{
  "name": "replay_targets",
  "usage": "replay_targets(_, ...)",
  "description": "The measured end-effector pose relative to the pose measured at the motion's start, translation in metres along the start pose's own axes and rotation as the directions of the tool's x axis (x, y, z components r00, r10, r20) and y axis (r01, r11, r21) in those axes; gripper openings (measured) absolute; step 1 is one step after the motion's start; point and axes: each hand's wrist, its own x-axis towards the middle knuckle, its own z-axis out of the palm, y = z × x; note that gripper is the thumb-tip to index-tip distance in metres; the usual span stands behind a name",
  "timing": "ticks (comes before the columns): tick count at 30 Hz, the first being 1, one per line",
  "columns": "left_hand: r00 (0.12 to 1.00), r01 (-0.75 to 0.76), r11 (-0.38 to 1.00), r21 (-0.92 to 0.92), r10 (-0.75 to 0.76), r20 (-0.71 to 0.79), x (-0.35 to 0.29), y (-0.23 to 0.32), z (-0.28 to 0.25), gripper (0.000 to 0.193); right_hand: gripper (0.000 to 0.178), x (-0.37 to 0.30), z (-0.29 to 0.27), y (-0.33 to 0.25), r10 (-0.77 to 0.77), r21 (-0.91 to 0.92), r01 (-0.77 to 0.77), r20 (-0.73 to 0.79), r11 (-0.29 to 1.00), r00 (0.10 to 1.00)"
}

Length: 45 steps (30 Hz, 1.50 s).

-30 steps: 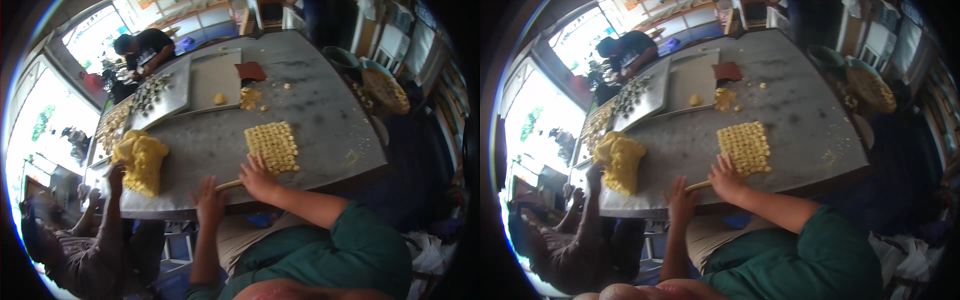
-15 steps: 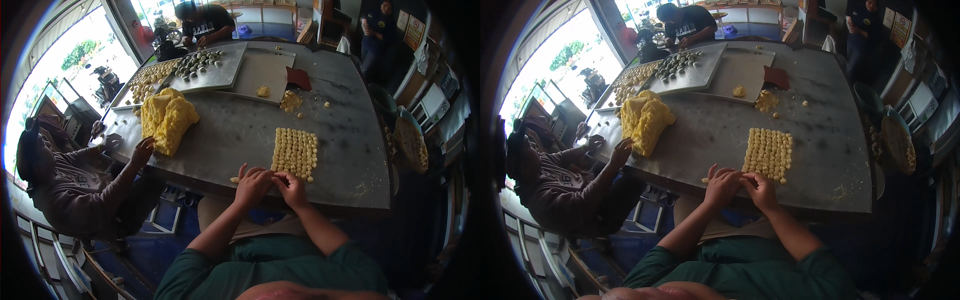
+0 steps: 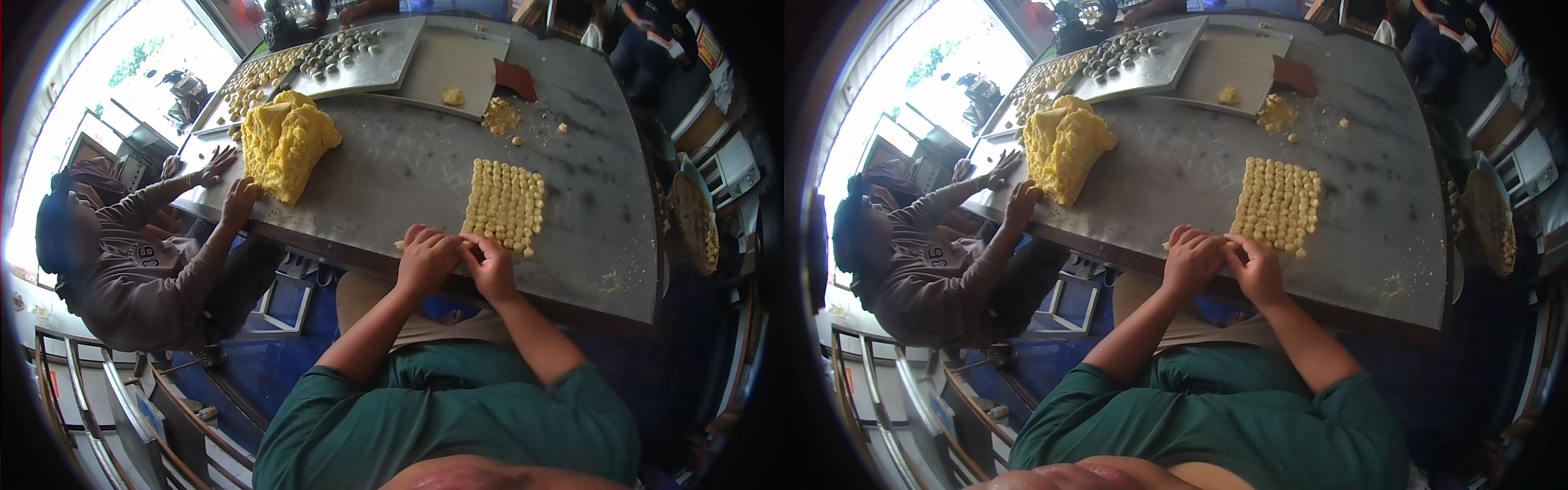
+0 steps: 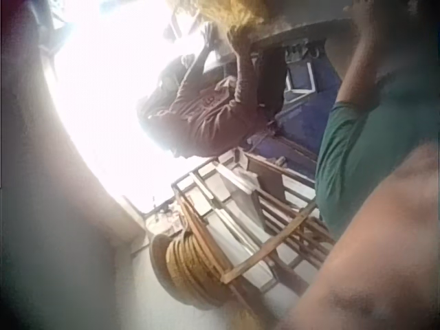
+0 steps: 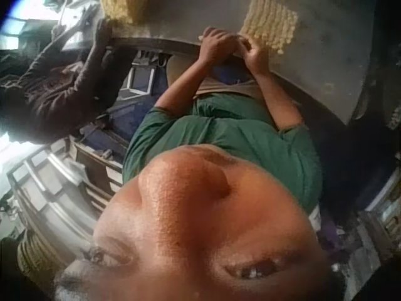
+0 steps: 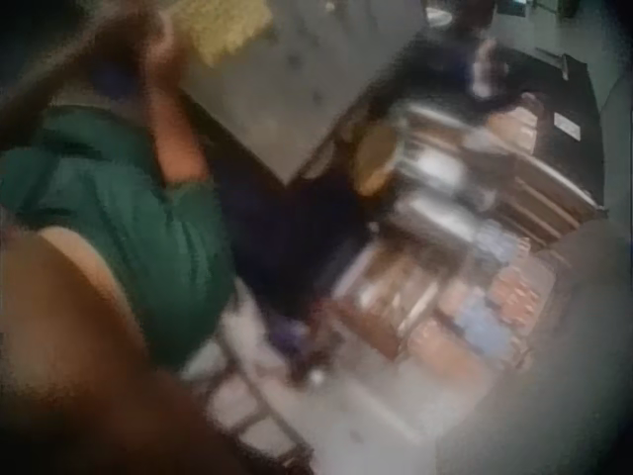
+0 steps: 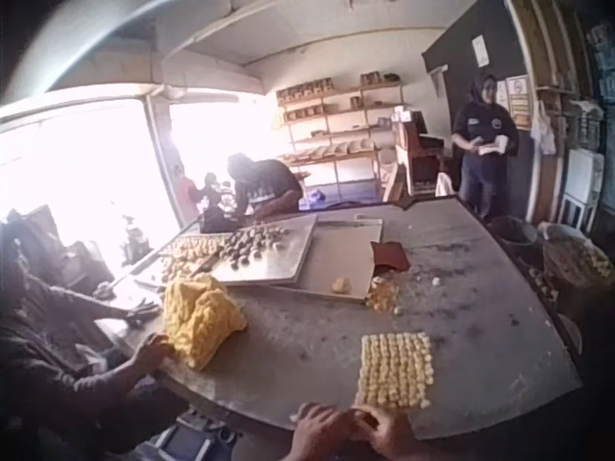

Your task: The person prepares pieces of dough on a metal table by hand, rolling and shaping them into small round balls and arranging them into a rectangular grid.

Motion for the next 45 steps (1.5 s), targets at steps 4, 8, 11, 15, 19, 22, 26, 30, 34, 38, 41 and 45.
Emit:
replay_targets(4,0.999,-0.024,0.999,-0.037,0.025,0.026,0.001,0.0,-0.002,0.019,0.021,0.001,-0.001,-0.003,-0.07,-0.077,0.069,-0.006,0.995,0.998)
replay_targets(8,0.991,-0.112,0.993,-0.028,0.109,-0.081,-0.001,-0.005,0.0,0.017,0.019,-0.002,-0.001,-0.001,-0.168,-0.141,0.159,-0.057,0.977,0.984)
replay_targets(11,0.993,-0.118,0.991,0.069,0.119,-0.005,-0.005,-0.016,0.01,0.015,0.02,-0.004,0.003,0.014,-0.137,-0.046,0.134,-0.083,0.99,0.987)
replay_targets(15,0.984,-0.142,0.99,-0.016,0.139,-0.112,-0.007,-0.014,0.002,0.013,0.022,-0.002,0.004,0.019,-0.136,-0.136,0.12,-0.118,0.983,0.984)
replay_targets(19,0.979,-0.155,0.988,0.013,0.155,-0.128,0.001,0.0,0.008,0.009,0.021,-0.004,-0.03,0.007,-0.099,-0.07,0.086,-0.221,0.994,0.97)
replay_targets(22,0.985,-0.131,0.991,0.043,0.134,-0.104,0.002,0.003,0.005,0.01,0.022,-0.006,-0.071,0.013,0.056,-0.123,-0.098,-0.306,0.988,0.95)
replay_targets(26,0.991,-0.105,0.993,0.057,0.11,-0.082,0.002,0.004,0.004,0.009,0.03,-0.007,-0.113,0.049,0.039,-0.502,-0.204,-0.319,0.841,0.947)
replay_targets(30,0.991,-0.106,0.993,0.058,0.11,-0.074,0.003,0.003,0.005,0.008,0.027,-0.008,-0.112,0.05,0.074,-0.6,-0.231,-0.274,0.766,0.959)
replay_targets(34,0.995,-0.08,0.996,0.026,0.081,-0.052,0.001,-0.003,0.003,0.012,0.02,-0.007,-0.111,0.054,-0.069,-0.739,-0.071,-0.157,0.67,0.985)
replay_targets(38,0.988,-0.091,0.992,0.086,0.101,-0.118,0.001,-0.002,0.003,0.01,0.032,-0.013,-0.11,0.044,-0.165,-0.83,0.027,-0.078,0.557,0.983)
replay_targets(41,0.991,-0.1,0.995,0.028,0.102,-0.082,0.007,0.004,0.002,0.01,0.042,-0.028,-0.104,0.041,-0.087,-0.559,-0.069,-0.249,0.826,0.965)
replay_targets(45,0.993,-0.102,0.994,0.025,0.104,-0.055,0.003,0.006,-0.005,0.012,0.036,-0.037,-0.097,0.028,-0.027,-0.608,-0.085,-0.173,0.789,0.985)
